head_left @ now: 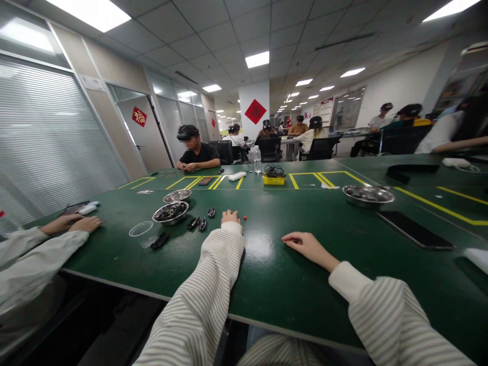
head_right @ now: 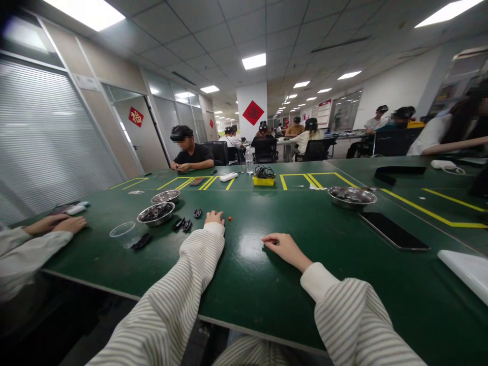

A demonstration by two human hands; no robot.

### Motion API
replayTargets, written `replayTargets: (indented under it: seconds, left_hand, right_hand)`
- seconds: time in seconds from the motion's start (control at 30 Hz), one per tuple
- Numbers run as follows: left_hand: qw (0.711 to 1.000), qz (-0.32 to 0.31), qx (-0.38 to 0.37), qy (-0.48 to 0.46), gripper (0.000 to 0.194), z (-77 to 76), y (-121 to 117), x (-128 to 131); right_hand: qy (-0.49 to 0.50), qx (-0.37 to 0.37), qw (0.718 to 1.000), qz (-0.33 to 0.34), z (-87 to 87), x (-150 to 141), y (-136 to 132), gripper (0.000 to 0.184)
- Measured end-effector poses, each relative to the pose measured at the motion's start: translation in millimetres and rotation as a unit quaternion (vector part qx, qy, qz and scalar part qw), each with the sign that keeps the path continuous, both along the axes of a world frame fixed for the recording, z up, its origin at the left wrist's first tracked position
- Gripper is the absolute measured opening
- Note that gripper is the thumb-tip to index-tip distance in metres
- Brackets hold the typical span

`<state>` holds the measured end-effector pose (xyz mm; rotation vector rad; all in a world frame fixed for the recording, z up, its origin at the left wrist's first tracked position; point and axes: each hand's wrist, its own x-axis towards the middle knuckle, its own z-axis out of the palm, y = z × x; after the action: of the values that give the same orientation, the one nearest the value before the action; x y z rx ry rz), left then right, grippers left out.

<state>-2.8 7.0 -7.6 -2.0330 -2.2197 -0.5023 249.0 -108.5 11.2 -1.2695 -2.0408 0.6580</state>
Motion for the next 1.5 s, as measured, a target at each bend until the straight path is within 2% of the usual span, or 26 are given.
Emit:
replayTargets:
  seconds: [0.13,0.23,0.37,0.53,0.6,0.7,0.77,0.87,1.07,1.27,1.33,1.37,1.43,1.5]
  left_hand:
    - [0.996,-0.078,0.044,0.008,0.023,0.0,-4.1,2.6]
    - [0.991,-0.110,0.072,0.001,0.014,-1.3,-8.1,9.1]
    - [0.978,-0.190,0.085,0.000,0.012,-5.2,-15.7,25.5]
    - [0.948,-0.308,0.082,0.015,0.013,-6.1,-27.8,50.2]
    - [0.947,-0.306,0.097,0.012,0.014,-4.3,-29.8,54.8]
    - [0.962,-0.247,0.112,-0.006,0.026,-3.1,-27.5,54.6]
    - [0.972,-0.218,0.091,-0.008,0.036,-4.4,-24.1,52.5]
    - [0.969,-0.241,0.046,0.002,0.031,-7.9,-21.1,51.0]
    - [0.936,-0.351,0.031,-0.022,0.026,-9.8,-37.0,66.3]
    - [0.879,-0.473,-0.004,-0.061,0.030,-11.7,-64.7,98.8]
    - [0.879,-0.472,0.001,-0.067,0.033,-9.4,-65.5,99.9]
    - [0.890,-0.451,0.011,-0.063,0.034,-7.0,-63.6,96.7]
    - [0.929,-0.366,0.044,-0.041,0.036,-0.1,-56.0,83.1]
    - [0.968,-0.236,0.079,-0.006,0.038,7.1,-45.8,62.8]
  right_hand:
    - [-0.006,0.011,1.000,0.003,-0.9,0.5,0.4,0.024]
    - [-0.007,0.009,1.000,0.002,-2.1,0.7,1.0,0.024]
    - [-0.005,0.012,1.000,-0.005,-2.8,0.4,1.7,0.024]
    - [-0.006,0.032,0.999,-0.033,-3.1,2.0,3.4,0.023]
    - [-0.004,0.035,0.999,-0.040,-3.8,3.1,4.1,0.024]
    - [0.001,0.035,0.999,-0.039,-5.3,4.2,5.0,0.024]
    - [0.002,0.035,0.999,-0.033,-6.2,4.3,5.3,0.023]
    - [0.001,0.034,0.999,-0.029,-6.8,3.9,5.5,0.023]
    - [-0.001,0.042,0.998,-0.045,-8.4,5.2,8.5,0.023]
    - [-0.014,0.050,0.997,-0.063,-11.1,7.5,12.2,0.026]
    - [-0.035,0.050,0.996,-0.062,-11.2,7.9,12.1,0.029]
    - [-0.046,0.054,0.995,-0.064,-11.1,8.2,11.7,0.030]
    - [-0.068,0.066,0.994,-0.059,-10.8,8.9,10.8,0.031]
    - [-0.082,0.072,0.993,-0.048,-10.7,9.8,10.3,0.030]
